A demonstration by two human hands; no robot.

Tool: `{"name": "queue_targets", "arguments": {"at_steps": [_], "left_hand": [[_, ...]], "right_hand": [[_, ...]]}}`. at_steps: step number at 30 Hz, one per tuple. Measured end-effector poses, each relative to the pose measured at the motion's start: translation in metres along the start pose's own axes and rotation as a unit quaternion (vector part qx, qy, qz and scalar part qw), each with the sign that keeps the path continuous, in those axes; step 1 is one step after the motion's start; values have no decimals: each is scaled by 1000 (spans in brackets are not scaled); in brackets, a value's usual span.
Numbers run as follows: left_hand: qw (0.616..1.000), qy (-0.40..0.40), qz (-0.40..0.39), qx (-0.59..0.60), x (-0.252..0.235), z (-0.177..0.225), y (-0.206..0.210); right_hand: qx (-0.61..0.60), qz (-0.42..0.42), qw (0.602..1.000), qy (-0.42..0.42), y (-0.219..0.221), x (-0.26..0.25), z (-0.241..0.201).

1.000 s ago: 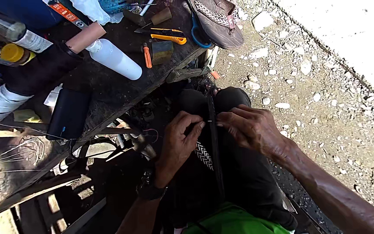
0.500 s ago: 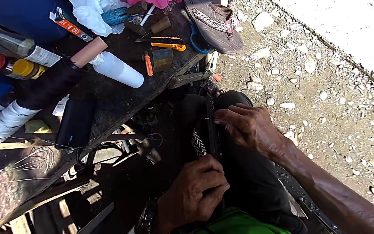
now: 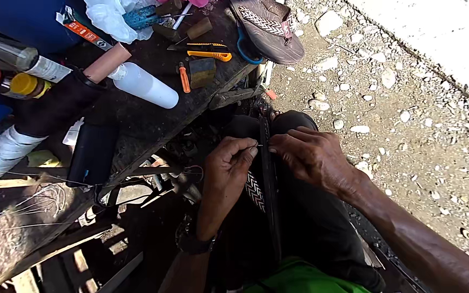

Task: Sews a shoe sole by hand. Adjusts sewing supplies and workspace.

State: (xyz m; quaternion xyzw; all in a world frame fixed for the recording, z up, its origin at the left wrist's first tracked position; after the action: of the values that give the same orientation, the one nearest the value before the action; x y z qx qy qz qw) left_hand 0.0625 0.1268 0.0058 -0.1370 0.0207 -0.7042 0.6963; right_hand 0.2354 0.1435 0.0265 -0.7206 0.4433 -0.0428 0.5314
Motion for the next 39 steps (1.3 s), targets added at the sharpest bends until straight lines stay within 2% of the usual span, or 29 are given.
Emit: {"name": "queue_targets", "arguments": {"at_steps": [4,8,12,16,19,22,25,28,31,32,34,36,39], "left_hand": [[998,-22,-50,1,0,-2,7],[998,-46,-44,19,2,-6,2],[996,-64,-60,17,-9,-12,3],[993,-84,-79,10,-9,-12,5],[992,-88,-95,-1,-10,-7,11],[993,-75,-93,-4,-12,0,19],[997,-49,-58,-9,-12,6,20],[999,-36,-39,-8,-10,9,18],[996,-53,-74,-26,-8,7,21],[994,-58,-95,-20,-8,5,23],[987,-62,-133,62,-5,5,20],[974,-56,-150,159,-1,12,6],[972,-39,-132,191,14,21,-31]], "right_hand": [[4,-2,1000,5,-1,-1,1],[25,-11,1000,16,-1,-4,-1],[70,-53,996,29,1,-14,-3],[105,-116,987,-20,14,-15,-14],[100,-124,987,-29,11,-8,-5],[111,-104,988,7,-2,1,9],[112,-83,988,59,-15,17,22],[133,-84,973,168,-41,61,55],[162,-74,948,264,-67,106,86],[150,-74,947,276,-68,111,86],[72,-66,959,267,-54,111,75],[-90,-44,958,268,-35,108,68],[-330,38,911,244,-23,99,55]]}}
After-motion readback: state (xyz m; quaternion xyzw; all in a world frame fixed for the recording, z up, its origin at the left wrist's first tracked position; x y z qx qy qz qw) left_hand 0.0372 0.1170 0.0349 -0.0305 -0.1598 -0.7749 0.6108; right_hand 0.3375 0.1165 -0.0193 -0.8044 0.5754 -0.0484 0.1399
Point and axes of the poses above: each hand's wrist, its own x-axis away from the middle knuckle, its own y-axis out of the palm, z = x × y, the point moved 9 cm from there along -x, towards the middle knuckle, and after that the axes turned 8 degrees about -y, right-handed, at the moved point
